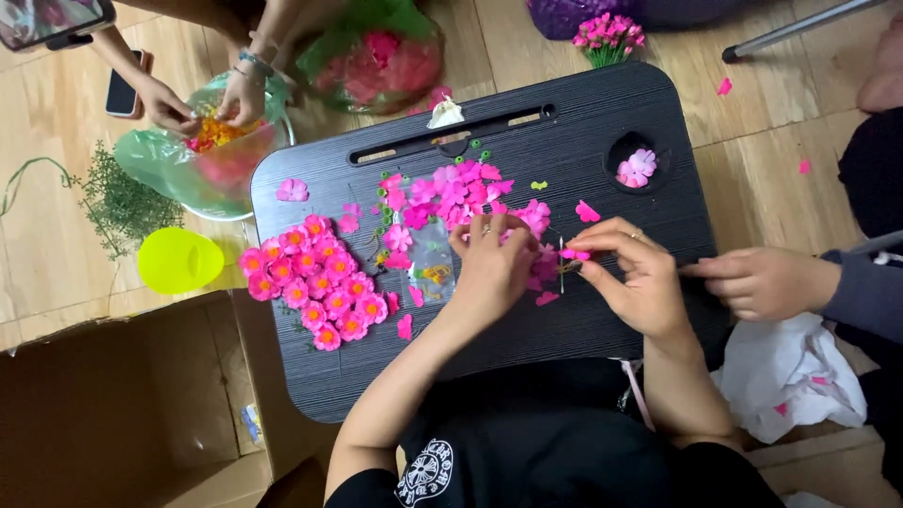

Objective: Assembling a floral arrangement by precisely placing small artificial flower petals on a surface.

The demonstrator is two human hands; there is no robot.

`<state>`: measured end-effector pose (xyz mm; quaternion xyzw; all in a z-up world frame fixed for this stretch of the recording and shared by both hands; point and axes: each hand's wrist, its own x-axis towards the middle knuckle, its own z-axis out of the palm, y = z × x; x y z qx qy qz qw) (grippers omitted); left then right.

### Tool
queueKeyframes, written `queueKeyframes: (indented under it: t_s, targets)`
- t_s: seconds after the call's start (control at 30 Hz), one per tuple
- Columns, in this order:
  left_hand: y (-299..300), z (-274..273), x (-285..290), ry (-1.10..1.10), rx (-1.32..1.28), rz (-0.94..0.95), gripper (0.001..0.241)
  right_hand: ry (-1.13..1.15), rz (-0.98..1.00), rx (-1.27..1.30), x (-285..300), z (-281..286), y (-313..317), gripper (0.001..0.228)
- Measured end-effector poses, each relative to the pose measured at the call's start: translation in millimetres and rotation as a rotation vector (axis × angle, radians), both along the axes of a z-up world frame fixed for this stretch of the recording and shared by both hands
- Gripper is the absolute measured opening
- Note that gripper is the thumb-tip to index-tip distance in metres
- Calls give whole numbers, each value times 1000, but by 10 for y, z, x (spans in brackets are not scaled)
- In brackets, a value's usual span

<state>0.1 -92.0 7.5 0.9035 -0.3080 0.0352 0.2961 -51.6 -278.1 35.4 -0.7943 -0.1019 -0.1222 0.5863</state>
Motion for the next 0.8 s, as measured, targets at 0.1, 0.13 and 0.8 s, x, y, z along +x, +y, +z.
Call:
queueKeyframes:
  t_s: [0.1, 0.13, 0.8]
  targets:
    - [126, 23, 9, 149, -281, 47, 17, 23, -10, 72, -30, -11, 0, 15]
    - [161, 16, 7, 219, -421, 85, 12, 38, 5, 96, -35, -16, 26, 15]
    - [308, -87, -121, 432, -803, 194, 10, 63, -33, -57, 58, 26, 587, 20]
